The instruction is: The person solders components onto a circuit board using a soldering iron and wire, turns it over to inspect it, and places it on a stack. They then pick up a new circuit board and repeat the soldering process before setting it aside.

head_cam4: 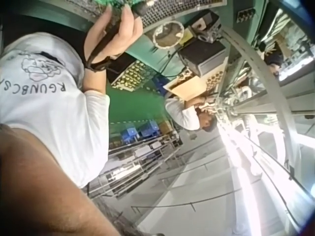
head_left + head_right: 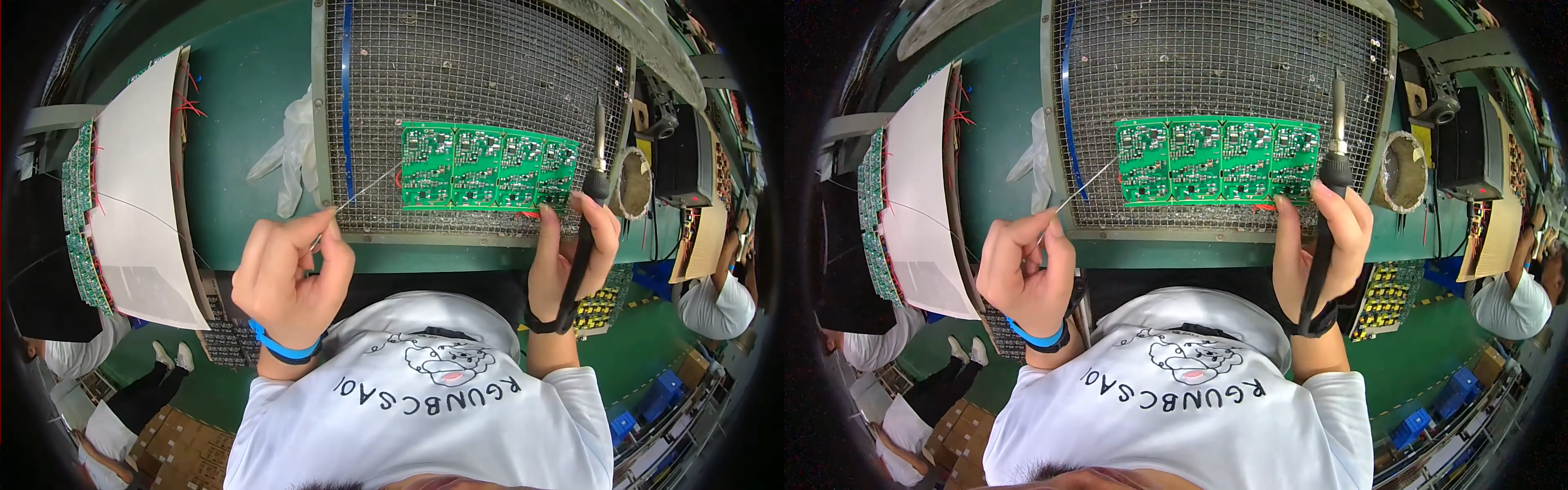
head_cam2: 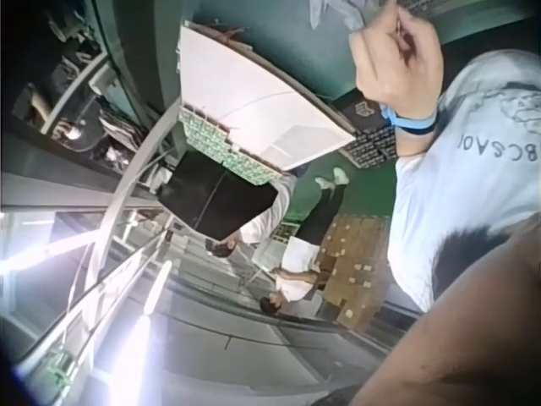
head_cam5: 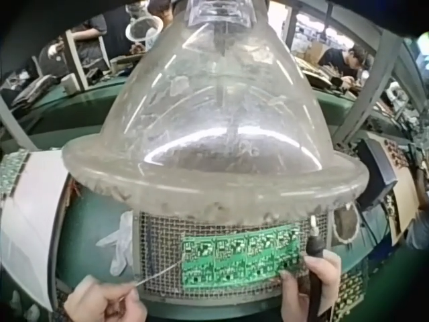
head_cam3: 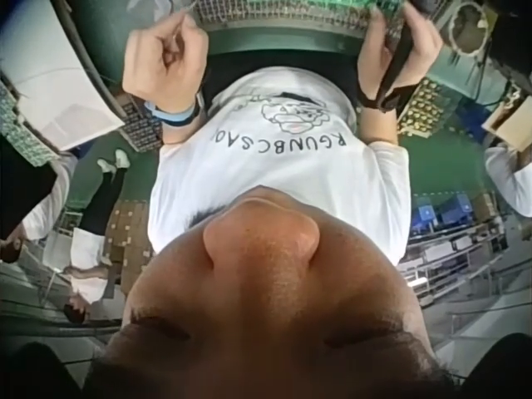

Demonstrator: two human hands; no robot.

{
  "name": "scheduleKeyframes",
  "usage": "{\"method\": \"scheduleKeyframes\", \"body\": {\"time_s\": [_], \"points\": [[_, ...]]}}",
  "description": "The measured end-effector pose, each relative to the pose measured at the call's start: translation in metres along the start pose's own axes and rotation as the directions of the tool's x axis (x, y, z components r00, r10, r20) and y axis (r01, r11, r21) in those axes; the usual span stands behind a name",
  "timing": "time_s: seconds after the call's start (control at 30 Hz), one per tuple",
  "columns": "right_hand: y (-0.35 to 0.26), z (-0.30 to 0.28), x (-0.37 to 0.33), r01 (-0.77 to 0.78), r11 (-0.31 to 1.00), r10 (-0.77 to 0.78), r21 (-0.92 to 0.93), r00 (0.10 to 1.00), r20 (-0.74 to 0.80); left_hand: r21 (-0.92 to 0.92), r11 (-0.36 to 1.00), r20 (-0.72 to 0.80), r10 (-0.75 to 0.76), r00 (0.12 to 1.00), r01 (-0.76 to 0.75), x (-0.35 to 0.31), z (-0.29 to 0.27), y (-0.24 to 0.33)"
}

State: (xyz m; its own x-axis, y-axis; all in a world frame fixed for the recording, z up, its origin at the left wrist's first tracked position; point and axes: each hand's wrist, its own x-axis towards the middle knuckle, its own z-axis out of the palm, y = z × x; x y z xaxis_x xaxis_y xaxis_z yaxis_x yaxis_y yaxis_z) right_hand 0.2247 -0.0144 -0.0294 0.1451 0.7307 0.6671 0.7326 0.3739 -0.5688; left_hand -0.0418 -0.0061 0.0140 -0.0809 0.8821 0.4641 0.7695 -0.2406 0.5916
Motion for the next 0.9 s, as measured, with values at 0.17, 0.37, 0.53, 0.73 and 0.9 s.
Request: {"method": "scheduleKeyframes", "body": {"time_s": [0.17, 0.37, 0.53, 0.73, 0.9], "points": [[-0.023, -0.023, 0.020, -0.051, 0.941, -0.021, 0.335, 0.978, 0.208, -0.015, 0.998, 0.022, 0.062, 0.998, -0.062, 0.005, 0.007, -0.001], [-0.038, -0.010, 0.041, -0.190, 0.880, 0.020, 0.436, 0.931, 0.365, -0.012, 0.998, 0.030, 0.064, 0.997, -0.064, 0.006, 0.007, 0.000], [-0.044, -0.006, 0.050, -0.192, 0.904, 0.026, 0.383, 0.917, 0.399, -0.023, 0.997, 0.043, 0.074, 0.996, -0.073, 0.006, 0.006, 0.000], [-0.050, -0.004, 0.055, -0.175, 0.924, 0.021, 0.339, 0.910, 0.413, -0.037, 0.996, 0.057, 0.087, 0.995, -0.085, 0.007, 0.006, -0.001], [-0.051, -0.003, 0.058, -0.150, 0.928, 0.001, 0.342, 0.917, 0.400, -0.033, 0.997, 0.053, 0.076, 0.996, -0.075, 0.007, 0.006, 0.001]]}}
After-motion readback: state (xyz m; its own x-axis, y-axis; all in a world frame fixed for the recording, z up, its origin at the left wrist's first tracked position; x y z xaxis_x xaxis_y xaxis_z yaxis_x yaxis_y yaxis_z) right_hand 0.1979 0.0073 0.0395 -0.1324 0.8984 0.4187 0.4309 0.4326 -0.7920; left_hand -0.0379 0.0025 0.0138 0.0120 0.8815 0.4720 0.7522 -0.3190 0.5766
